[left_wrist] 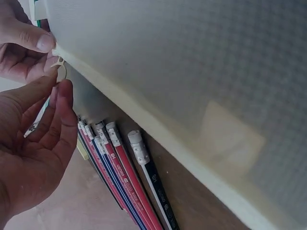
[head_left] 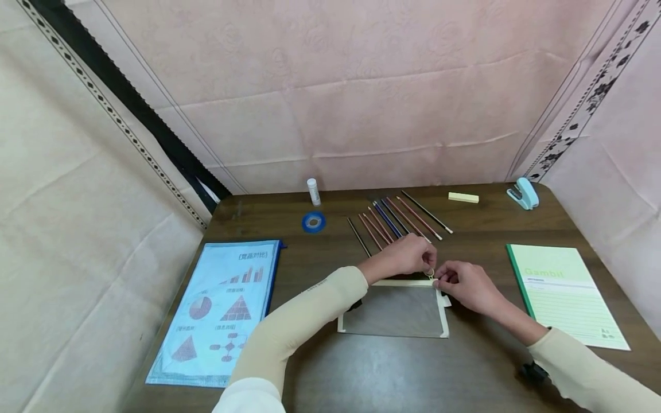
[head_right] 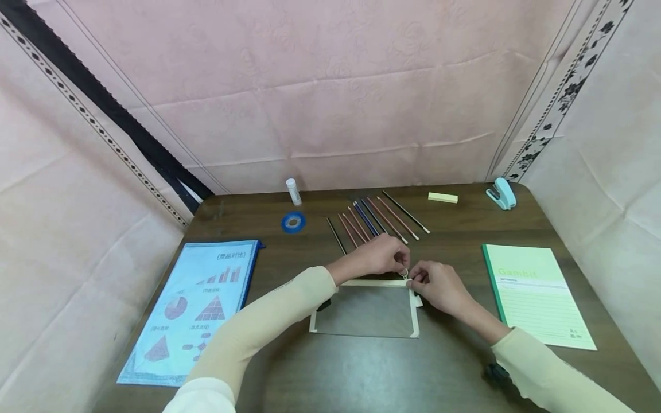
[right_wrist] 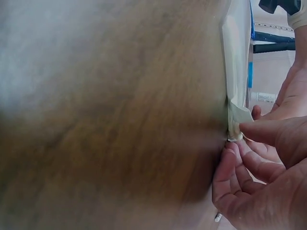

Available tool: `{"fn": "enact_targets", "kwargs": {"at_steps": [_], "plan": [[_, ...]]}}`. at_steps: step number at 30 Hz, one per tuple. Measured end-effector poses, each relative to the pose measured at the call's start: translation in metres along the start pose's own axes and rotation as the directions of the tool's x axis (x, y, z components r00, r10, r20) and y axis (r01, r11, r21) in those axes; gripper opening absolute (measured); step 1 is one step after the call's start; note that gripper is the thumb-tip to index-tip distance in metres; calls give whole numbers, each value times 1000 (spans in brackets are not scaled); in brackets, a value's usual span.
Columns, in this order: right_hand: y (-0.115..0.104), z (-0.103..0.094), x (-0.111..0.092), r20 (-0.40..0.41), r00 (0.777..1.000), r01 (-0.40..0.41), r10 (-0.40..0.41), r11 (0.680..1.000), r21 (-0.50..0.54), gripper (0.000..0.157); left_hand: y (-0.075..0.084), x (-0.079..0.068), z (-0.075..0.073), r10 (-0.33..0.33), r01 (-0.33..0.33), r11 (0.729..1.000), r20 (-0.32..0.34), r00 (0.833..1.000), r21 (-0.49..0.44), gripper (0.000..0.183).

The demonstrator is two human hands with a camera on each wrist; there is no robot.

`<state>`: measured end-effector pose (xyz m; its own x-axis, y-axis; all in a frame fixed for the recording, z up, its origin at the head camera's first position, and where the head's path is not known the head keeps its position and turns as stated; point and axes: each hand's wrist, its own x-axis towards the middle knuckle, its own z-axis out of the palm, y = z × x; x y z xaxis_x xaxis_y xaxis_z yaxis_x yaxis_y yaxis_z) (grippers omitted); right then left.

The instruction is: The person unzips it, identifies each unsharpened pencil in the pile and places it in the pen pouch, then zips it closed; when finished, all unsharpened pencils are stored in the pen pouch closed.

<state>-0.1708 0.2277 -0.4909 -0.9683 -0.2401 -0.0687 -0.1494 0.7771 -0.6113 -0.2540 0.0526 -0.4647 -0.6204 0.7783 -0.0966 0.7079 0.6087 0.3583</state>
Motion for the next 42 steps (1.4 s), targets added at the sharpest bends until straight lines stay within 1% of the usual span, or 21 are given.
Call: {"fn": "enact_targets", "kwargs": {"at_steps": [5, 8, 13, 16, 19, 22, 24, 26, 30, 34, 37, 39, 42], "plan": [[-1, -3, -2, 32, 999, -5, 5, 1000, -1, 10, 1, -7, -2, 46, -46, 996, -11, 999, -70, 10], [-1, -6, -4, 48, 999, -3, 2, 1000, 28, 10, 3, -14, -3, 68, -72, 990, -32, 997, -122, 8], [-5, -8, -9, 63, 998, 8, -14, 995, 101, 14, 6, -30, -10, 132, -142, 976, -69, 989, -164, 5], [-9, -8, -13, 40, 999, 25, -31, 992, 123, 18, 8, -43, -17, 162, -178, 969, -106, 981, -169, 5], [-16, -10, -20, -32, 997, 67, -63, 988, 137, 17, 10, -59, -26, 170, -194, 969, -160, 972, -153, 5], [-27, -14, -28, -115, 987, 125, -110, 983, 133, 14, 14, -75, -37, 176, -204, 972, -214, 961, -120, 7], [-35, -16, -32, -159, 978, 155, -134, 979, 132, 12, 16, -85, -44, 188, -217, 971, -235, 954, -102, 8], [-43, -18, -35, -187, 970, 179, -153, 975, 132, 12, 18, -94, -50, 205, -233, 968, -246, 947, -91, 8], [-54, -19, -40, -229, 954, 229, -195, 964, 134, 12, 18, -110, -55, 257, -278, 959, -256, 932, -49, 7], [-61, -19, -43, -267, 926, 307, -269, 945, 112, 14, 16, -122, -56, 299, -308, 951, -253, 920, 4, 6], [-64, -19, -45, -275, 905, 358, -323, 930, 86, 17, 18, -130, -58, 314, -315, 948, -241, 918, 37, 5], [-65, -19, -46, -278, 896, 379, -347, 922, 73, 19, 19, -134, -59, 319, -315, 947, -235, 918, 56, 5], [-65, -19, -47, -281, 891, 388, -357, 919, 64, 19, 19, -138, -61, 319, -310, 948, -224, 921, 74, 5]]}}
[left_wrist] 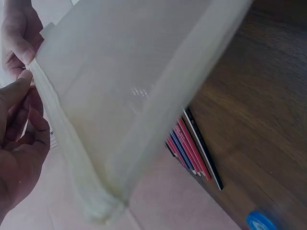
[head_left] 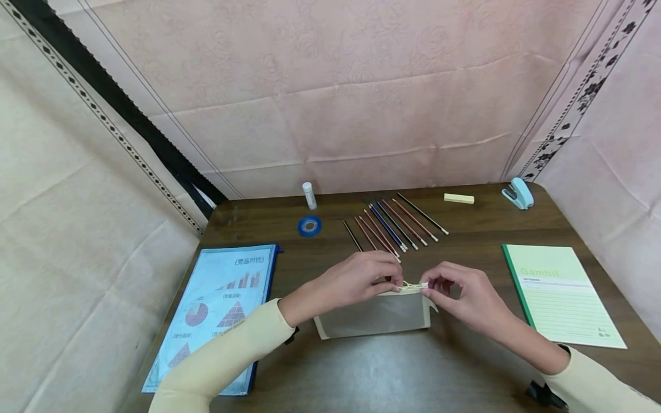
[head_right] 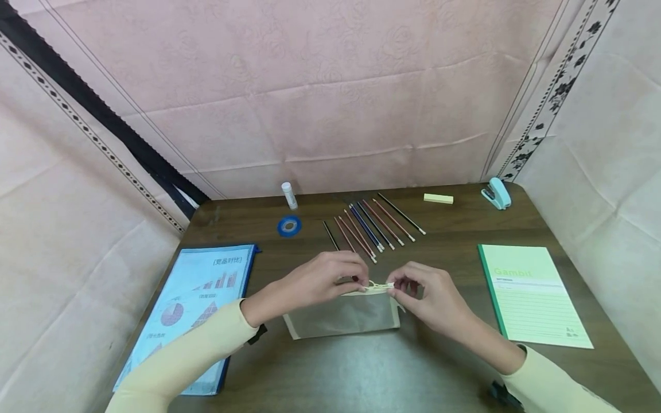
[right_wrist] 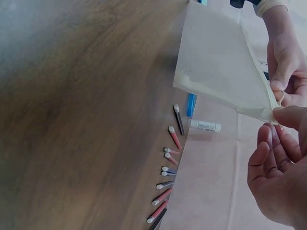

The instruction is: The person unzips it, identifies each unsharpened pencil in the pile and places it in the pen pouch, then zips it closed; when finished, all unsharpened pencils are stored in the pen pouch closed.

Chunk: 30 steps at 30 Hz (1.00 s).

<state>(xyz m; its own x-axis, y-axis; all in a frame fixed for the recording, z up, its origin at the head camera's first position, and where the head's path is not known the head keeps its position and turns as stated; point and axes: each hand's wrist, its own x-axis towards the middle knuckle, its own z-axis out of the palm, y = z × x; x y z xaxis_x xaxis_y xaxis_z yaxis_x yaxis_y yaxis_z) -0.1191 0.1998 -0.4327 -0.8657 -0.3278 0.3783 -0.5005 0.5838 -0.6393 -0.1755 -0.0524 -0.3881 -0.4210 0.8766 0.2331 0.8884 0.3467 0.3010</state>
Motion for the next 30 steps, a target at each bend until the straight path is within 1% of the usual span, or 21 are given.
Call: {"fn": "enact_targets", "kwargs": {"at_steps": [6, 16, 21, 26, 30], "plan": [[1, -2, -2, -7, 1000, -3, 3, 1000, -5, 20, -2, -11, -4, -12, 12, 1000, -7, 1000, 9, 5], [11, -8, -5, -24, 999, -25, 25, 1000, -5, 15, -13, -34, -11, -79, 79, 997, -36, 996, -11, 6], [14, -10, -6, -50, 999, -18, 17, 1000, -18, 16, -20, -44, -16, -103, 103, 995, -49, 993, 0, 7], [16, -11, -7, -67, 997, -35, 33, 999, -40, 18, -26, -54, -22, -131, 130, 991, -46, 990, -12, 8], [19, -14, -8, -84, 996, -35, 30, 998, -58, 17, -29, -63, -27, -158, 158, 987, -63, 985, -7, 9]]}}
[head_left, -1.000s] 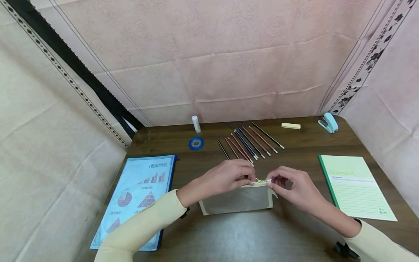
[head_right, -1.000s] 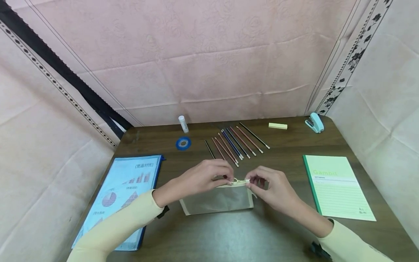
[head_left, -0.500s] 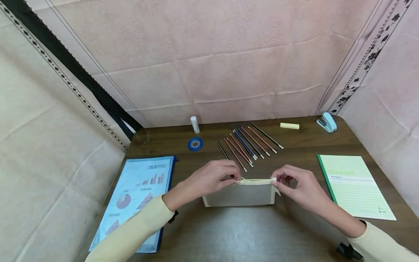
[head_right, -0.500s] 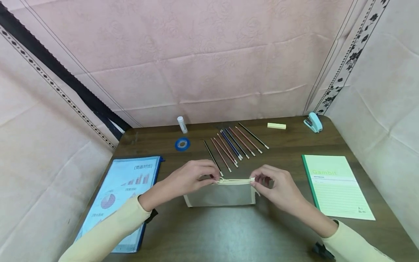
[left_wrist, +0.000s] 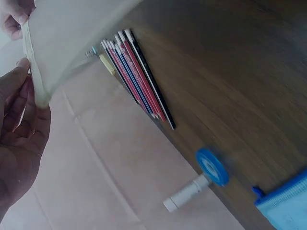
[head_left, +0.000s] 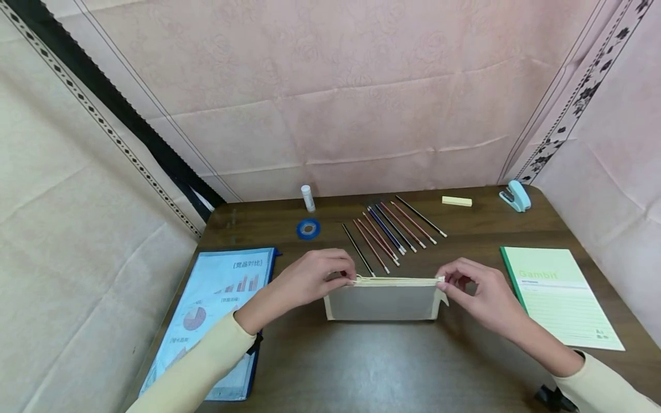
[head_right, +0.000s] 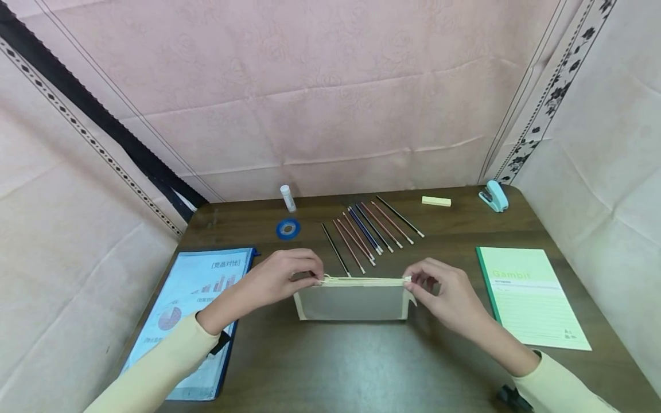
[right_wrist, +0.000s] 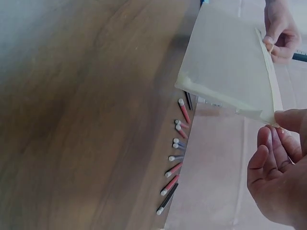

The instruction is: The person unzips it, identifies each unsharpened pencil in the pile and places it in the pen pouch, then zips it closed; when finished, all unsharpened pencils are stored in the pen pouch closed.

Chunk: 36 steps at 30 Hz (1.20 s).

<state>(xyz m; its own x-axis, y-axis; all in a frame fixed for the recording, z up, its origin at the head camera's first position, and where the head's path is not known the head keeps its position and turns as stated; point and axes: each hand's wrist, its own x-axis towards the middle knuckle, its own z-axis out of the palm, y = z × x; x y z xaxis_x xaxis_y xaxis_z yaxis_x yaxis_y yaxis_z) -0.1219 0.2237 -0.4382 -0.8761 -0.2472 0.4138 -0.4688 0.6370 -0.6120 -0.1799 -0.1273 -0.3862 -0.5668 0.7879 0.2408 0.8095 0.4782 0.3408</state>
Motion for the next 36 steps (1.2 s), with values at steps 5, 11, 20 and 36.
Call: {"fn": "enact_targets", "kwargs": {"at_steps": [5, 11, 20, 36], "plan": [[8, -5, -1, -24, 1000, -18, 17, 1000, -13, 18, -8, -12, -7, -60, 61, 998, -24, 998, 29, 10], [16, -8, -1, -26, 999, -35, 35, 999, -22, 18, -21, -29, -20, -125, 128, 990, -57, 991, 59, 10], [17, -1, -1, -6, 1000, -19, 19, 1000, -14, 18, -34, -41, -25, -155, 160, 982, -57, 986, 102, 9], [-19, 23, -6, -23, 1000, -9, 10, 998, 60, 19, -58, -41, -10, -289, 335, 929, -256, 922, 157, 10]]}}
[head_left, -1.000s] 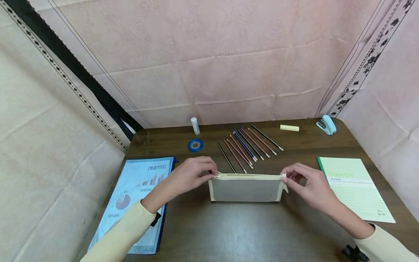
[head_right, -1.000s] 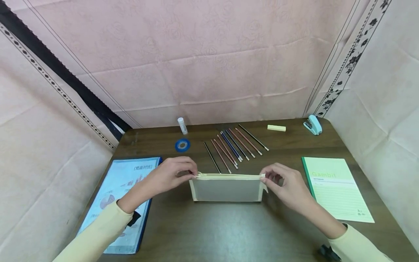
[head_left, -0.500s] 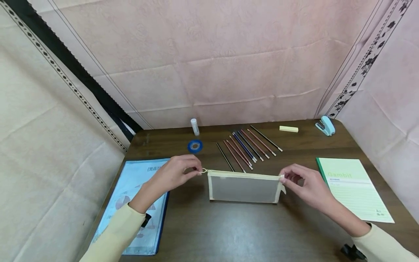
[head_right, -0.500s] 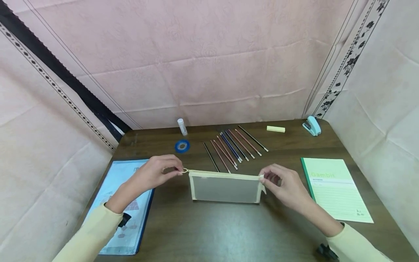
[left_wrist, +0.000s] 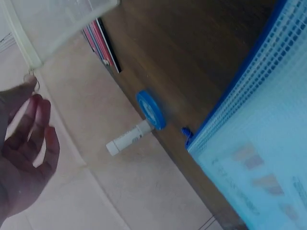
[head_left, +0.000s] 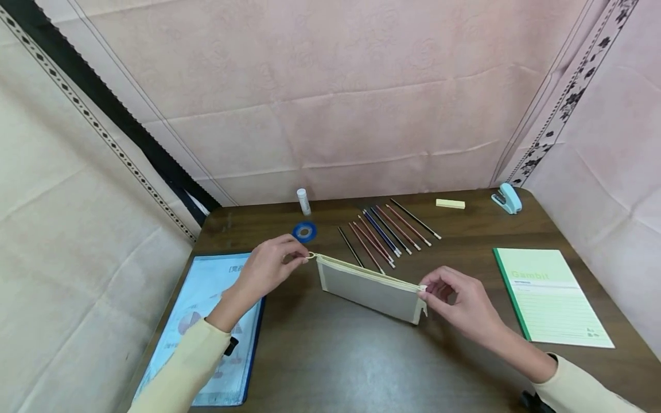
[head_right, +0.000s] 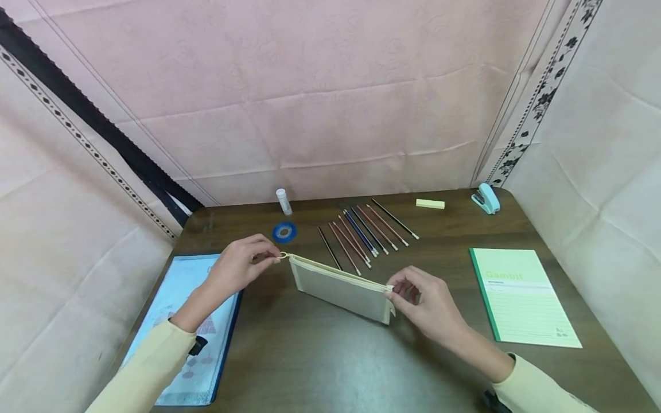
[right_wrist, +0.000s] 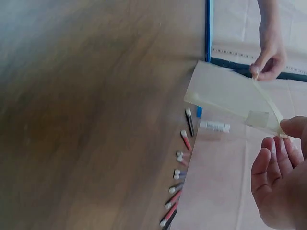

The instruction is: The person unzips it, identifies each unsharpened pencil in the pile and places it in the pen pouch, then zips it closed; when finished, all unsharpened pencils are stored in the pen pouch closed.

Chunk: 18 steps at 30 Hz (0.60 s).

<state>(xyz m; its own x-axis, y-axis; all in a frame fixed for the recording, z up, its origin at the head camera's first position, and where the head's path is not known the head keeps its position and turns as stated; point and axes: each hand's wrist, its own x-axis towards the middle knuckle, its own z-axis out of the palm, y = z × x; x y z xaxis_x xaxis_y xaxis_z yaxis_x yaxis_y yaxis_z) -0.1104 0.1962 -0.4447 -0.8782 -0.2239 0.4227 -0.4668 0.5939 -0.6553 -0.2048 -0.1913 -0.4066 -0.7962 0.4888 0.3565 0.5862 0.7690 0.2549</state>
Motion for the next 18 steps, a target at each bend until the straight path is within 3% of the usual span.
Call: {"fn": "enact_targets", "kwargs": {"at_steps": [6, 8, 10, 12, 15, 18], "plan": [[-4, 15, 0, -15, 1000, -14, 14, 1000, 28, 18, 5, 3, 13, -151, 151, 987, 9, 988, -58, 13], [-5, 20, 0, -18, 1000, -12, 13, 999, 36, 18, 9, 3, 18, -193, 197, 972, 40, 980, -129, 12], [-6, 24, 0, -18, 1000, -12, 13, 999, 48, 18, 15, 2, 22, -229, 247, 940, 100, 968, -235, 11], [-7, 28, 1, -15, 1000, -19, 20, 998, 67, 17, 21, 1, 26, -252, 307, 885, 194, 948, -350, 16], [-12, 33, 3, -5, 1000, -26, 27, 993, 111, 17, 33, 0, 30, -255, 405, 772, 344, 903, -491, 31], [-18, 38, 4, 2, 1000, -28, 28, 987, 161, 16, 42, 0, 34, -231, 475, 660, 444, 866, -582, 45]]}}
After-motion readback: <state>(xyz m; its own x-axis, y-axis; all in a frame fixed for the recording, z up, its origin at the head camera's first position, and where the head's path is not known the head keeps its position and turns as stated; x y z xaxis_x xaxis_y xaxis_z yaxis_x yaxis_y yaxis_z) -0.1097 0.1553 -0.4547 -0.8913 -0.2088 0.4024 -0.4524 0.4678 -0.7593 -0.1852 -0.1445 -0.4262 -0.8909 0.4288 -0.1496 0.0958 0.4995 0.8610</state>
